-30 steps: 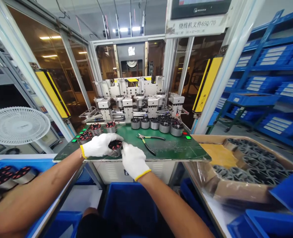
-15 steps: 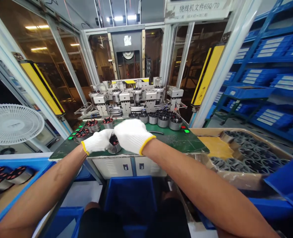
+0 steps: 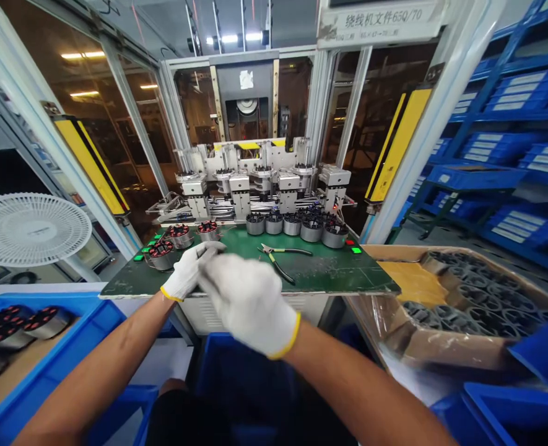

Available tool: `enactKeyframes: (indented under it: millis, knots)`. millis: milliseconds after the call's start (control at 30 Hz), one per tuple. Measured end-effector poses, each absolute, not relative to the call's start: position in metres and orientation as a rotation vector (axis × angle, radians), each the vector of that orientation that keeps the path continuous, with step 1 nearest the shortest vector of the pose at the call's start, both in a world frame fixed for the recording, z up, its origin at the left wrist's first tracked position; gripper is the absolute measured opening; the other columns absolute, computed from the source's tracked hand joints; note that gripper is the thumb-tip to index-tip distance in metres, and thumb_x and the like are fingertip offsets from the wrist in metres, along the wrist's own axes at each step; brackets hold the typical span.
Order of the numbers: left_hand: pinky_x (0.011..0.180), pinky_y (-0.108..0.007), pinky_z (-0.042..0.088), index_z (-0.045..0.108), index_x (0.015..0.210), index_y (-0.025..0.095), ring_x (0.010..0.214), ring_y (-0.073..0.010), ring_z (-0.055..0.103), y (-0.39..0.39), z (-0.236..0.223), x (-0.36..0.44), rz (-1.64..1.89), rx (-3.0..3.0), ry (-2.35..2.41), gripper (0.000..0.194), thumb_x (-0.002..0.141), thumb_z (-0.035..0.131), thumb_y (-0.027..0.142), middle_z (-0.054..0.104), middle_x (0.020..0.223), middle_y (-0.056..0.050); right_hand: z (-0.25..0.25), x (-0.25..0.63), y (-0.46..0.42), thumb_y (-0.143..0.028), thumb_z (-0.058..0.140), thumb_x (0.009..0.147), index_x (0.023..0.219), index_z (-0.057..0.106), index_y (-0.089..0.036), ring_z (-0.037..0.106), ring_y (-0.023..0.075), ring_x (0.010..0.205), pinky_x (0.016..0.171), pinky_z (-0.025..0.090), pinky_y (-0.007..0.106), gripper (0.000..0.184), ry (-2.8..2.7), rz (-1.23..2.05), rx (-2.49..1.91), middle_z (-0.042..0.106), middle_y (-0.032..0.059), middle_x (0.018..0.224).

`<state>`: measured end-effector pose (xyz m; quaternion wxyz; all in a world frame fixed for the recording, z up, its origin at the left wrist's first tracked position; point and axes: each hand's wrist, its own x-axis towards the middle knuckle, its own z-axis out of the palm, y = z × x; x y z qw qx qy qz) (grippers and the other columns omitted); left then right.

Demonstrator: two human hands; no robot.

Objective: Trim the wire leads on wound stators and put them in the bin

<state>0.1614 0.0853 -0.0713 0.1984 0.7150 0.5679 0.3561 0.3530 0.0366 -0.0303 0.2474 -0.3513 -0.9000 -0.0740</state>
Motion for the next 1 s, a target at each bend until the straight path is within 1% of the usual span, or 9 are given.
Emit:
enactKeyframes:
  millis: [67,200,267,333,467,667,767,900,1000]
  knots:
    - [0.098,-0.036,0.044,0.051,0.123,0.013,0.111,-0.0223,0.056,0.081,-0.073,0.156,1.021,1.996,1.527,0.046,0.086,0.04,0.037,0.061,0.121,-0.01,-0.062,0.357,0.027,-0.032,0.027,0.097,0.126,0.054,-0.024,0.065,0.0182,0.086,0.074,0.047,0.027,0.041,-2.56,-0.231,-1.06,0.059,0.0088,0.125]
    - [0.1,-0.039,0.042,0.05,0.129,0.024,0.115,-0.027,0.054,0.075,-0.072,0.154,0.872,2.052,1.59,0.071,0.062,0.07,0.04,0.058,0.127,-0.005,-0.099,0.352,0.043,-0.022,0.026,0.094,0.143,0.034,-0.024,0.064,0.0171,0.066,0.053,0.045,0.029,0.049,-2.526,-0.393,-1.537,0.039,0.016,0.144]
    - [0.096,-0.038,0.044,0.053,0.127,0.026,0.112,-0.0267,0.057,0.073,-0.071,0.157,0.827,2.051,1.658,0.069,0.063,0.07,0.044,0.06,0.123,-0.004,-0.099,0.351,0.058,-0.022,0.022,0.095,0.142,0.033,-0.024,0.064,0.018,0.067,0.053,0.044,0.029,0.049,-2.508,-0.438,-1.566,0.043,0.0177,0.14]
    - [0.09,-0.036,0.047,0.055,0.124,0.026,0.102,-0.0244,0.061,0.073,-0.07,0.16,0.819,2.022,1.681,0.062,0.066,0.067,0.047,0.064,0.115,-0.004,-0.094,0.352,0.066,-0.022,0.023,0.095,0.134,0.043,-0.021,0.064,0.0199,0.071,0.057,0.044,0.029,0.044,-2.518,-0.431,-1.525,0.058,0.0176,0.121]
    - [0.078,-0.032,0.052,0.054,0.123,0.023,0.08,-0.0184,0.066,0.077,-0.069,0.163,0.808,1.935,1.524,0.057,0.07,0.064,0.042,0.068,0.101,-0.002,-0.091,0.348,0.058,-0.028,0.033,0.094,0.1,0.061,-0.019,0.063,0.021,0.075,0.065,0.041,0.029,0.029,-2.547,-0.194,-1.373,0.065,0.0087,0.085]
    - [0.074,-0.028,0.052,0.062,0.111,0.021,0.082,-0.0176,0.064,0.085,-0.074,0.167,0.861,1.883,1.383,0.047,0.066,0.067,0.034,0.067,0.105,-0.002,-0.092,0.347,0.056,-0.034,0.035,0.096,0.099,0.065,-0.021,0.063,0.016,0.079,0.071,0.039,0.025,0.033,-2.529,0.192,-1.137,0.069,0.0036,0.086]
    - [0.073,-0.03,0.053,0.06,0.112,0.02,0.08,-0.0171,0.064,0.086,-0.077,0.168,0.898,1.833,1.337,0.047,0.066,0.066,0.03,0.067,0.101,-0.002,-0.079,0.363,0.093,-0.034,0.039,0.095,0.098,0.068,-0.022,0.062,0.0155,0.087,0.075,0.039,0.024,0.031,-2.587,0.219,-1.077,0.07,0.0029,0.093]
    - [0.085,-0.033,0.051,0.061,0.113,0.019,0.092,-0.0198,0.063,0.086,-0.077,0.169,0.917,1.866,1.317,0.048,0.065,0.065,0.025,0.067,0.103,-0.002,-0.07,0.362,0.147,-0.024,0.041,0.092,0.107,0.067,-0.019,0.062,0.0158,0.095,0.08,0.041,0.024,0.03,-2.491,0.176,-1.126,0.069,0.0048,0.104]
    - [0.093,-0.034,0.047,0.062,0.111,0.02,0.1,-0.0205,0.061,0.086,-0.076,0.169,0.955,1.906,1.278,0.046,0.066,0.064,0.022,0.067,0.108,-0.002,-0.073,0.353,0.159,-0.018,0.043,0.088,0.105,0.067,-0.019,0.063,0.0154,0.092,0.078,0.043,0.023,0.03,-2.526,0.276,-1.066,0.07,0.0039,0.1]
